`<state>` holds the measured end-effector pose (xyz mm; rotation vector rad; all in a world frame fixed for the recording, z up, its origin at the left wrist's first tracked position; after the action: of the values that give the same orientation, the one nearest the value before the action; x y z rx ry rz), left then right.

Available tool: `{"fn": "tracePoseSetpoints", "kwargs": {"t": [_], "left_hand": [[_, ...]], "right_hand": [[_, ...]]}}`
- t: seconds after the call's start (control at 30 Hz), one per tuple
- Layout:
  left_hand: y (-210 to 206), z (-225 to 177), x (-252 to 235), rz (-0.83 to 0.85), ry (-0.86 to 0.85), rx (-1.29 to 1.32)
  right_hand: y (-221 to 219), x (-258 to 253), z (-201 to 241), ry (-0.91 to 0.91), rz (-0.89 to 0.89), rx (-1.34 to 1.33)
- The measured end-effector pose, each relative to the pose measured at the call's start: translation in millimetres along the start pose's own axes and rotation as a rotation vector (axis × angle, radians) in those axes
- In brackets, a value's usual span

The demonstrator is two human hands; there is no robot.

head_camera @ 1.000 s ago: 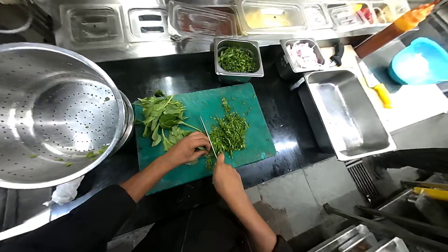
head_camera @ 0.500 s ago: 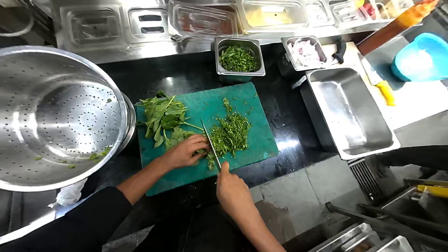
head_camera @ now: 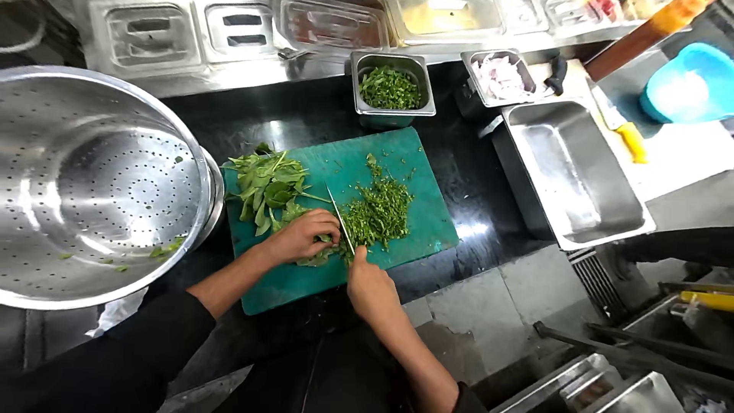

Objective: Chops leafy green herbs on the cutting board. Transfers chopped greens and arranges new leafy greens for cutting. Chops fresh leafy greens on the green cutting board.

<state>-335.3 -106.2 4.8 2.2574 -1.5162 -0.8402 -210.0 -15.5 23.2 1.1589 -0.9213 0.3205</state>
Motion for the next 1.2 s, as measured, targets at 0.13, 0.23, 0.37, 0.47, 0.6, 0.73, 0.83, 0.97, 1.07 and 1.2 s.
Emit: {"fn": "tracePoseSetpoints", "kwargs": {"t": [0.13, 0.23, 0.37, 0.47, 0.6, 0.73, 0.83, 0.97, 1.07, 1.2], "left_hand": [[2, 0, 4, 0.005, -0.003, -0.004], [1, 0, 4, 0.003, -0.004, -0.008], [2, -1, 7, 0.036, -0.038, -0.047], [1, 0, 9, 0.02, -0.086, -0.077], [4, 2, 7, 0.036, -0.088, -0.032], [10, 4, 9, 0.027, -0.1, 0.006], [9, 5, 11, 0.019, -0.101, 0.026], [11, 5, 12, 0.03, -0.057, 0.068], [14, 5, 11, -0.007, -0.064, 0.096], [14, 7, 10, -0.03, -0.059, 0.112]], "right_hand": [[-1, 25, -2, 0.014, 0.065, -0.009], [-11, 1, 5, -0.025, 0.001, -0.02], [-1, 15, 5, -0.011, -0.003, -0.013], [-10, 25, 5, -0.03, 0.046, -0.028], [-17, 3, 12, -0.057, -0.019, -0.022], [-9, 32, 12, -0.066, 0.007, -0.03], [-19, 21, 17, -0.097, -0.004, -0.06], [-16, 15, 23, -0.101, -0.045, -0.052], [-18, 38, 20, -0.105, -0.017, -0.086], [-33, 13, 27, -0.135, -0.061, -0.104]]}}
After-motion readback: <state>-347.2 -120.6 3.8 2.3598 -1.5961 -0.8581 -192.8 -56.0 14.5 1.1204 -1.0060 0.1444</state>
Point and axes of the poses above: each hand's wrist, its own x-axis away from the middle knuckle, its own y-axis out of the back of the hand, z = x × y, the point moved 7 cm from there along -x, towards the middle knuckle, and after that the axes turned 14 degrees about x, right-handed, at the moved point
